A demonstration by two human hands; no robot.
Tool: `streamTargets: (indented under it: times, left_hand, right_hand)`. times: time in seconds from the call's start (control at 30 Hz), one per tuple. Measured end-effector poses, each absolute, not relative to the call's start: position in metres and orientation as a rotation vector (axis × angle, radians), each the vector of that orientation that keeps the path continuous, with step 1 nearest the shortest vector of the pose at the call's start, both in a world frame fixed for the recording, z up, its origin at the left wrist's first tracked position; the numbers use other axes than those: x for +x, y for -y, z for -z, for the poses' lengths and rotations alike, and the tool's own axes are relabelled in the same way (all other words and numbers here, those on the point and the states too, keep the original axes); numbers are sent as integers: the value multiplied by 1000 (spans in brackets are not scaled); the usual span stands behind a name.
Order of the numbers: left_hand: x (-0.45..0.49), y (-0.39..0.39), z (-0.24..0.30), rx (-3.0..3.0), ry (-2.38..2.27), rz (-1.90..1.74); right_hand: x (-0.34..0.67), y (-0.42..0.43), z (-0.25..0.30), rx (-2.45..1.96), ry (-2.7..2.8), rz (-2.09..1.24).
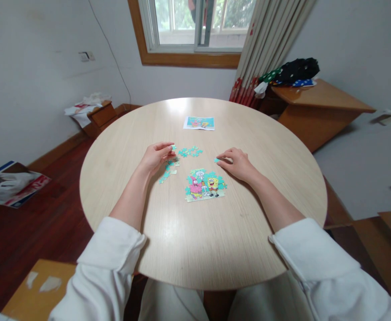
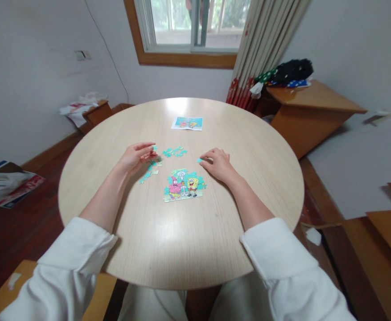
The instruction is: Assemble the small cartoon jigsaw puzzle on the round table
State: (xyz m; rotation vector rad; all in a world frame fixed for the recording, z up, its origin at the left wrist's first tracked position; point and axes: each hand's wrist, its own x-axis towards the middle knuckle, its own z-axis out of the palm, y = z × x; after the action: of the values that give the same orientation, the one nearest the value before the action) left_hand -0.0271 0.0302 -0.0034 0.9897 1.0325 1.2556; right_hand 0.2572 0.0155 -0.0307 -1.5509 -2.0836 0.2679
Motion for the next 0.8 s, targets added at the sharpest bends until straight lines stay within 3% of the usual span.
streamTargets:
  times: [0.8]
  left_hand:
    - [-27, -31, 4, 975, -1047, -1225]
  right_hand:
    - [260, -19, 35, -1523, 2110, -288]
